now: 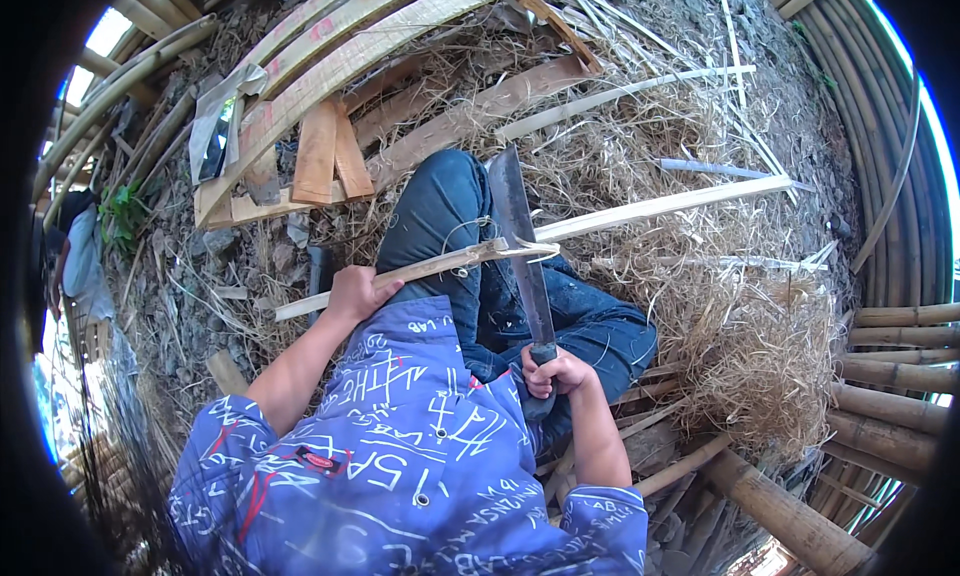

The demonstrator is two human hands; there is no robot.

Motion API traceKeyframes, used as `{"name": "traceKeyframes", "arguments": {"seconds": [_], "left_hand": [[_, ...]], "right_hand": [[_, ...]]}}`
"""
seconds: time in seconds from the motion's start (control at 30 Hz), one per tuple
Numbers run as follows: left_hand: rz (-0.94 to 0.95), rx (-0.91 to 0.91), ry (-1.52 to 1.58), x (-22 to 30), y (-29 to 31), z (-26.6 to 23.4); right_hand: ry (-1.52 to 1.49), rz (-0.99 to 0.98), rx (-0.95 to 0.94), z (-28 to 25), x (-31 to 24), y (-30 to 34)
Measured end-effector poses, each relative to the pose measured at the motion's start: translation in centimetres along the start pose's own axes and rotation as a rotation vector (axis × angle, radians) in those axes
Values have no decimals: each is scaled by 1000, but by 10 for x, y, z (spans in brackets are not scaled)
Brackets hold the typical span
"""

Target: The person uses a machete to shave and refine a thin strip of bamboo while sitting in a bamboo structure. They then pick up a plastic bag filled with wood shavings and pour them onto the dirt floor.

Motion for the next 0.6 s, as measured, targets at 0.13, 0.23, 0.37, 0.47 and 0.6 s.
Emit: {"name": "traceKeyframes", "arguments": {"seconds": [0.13,0.23,0.37,0.47,0.6], "left_hand": [[-17,-15,16,-1,0,2],[-26,-30,23,-2,0,2],[-15,-22,58,-2,2,4],[-34,-20,30,-4,2,7],[-45,-27,41,-4,2,4]], "right_hand": [[-24,-7,-72,-1,0,-7],[-61,-4,-76,-6,2,-9],[-83,-13,-175,-6,3,-17],[-77,-23,-181,-3,0,-18],[50,-48,55,7,-13,-11]]}}
Point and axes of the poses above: each hand's wrist, its own y-axis away from the middle knuckle, its own z-axis out of the palm, x = y × z, the point moved 6 cm from there along -y, towards the middle knuckle
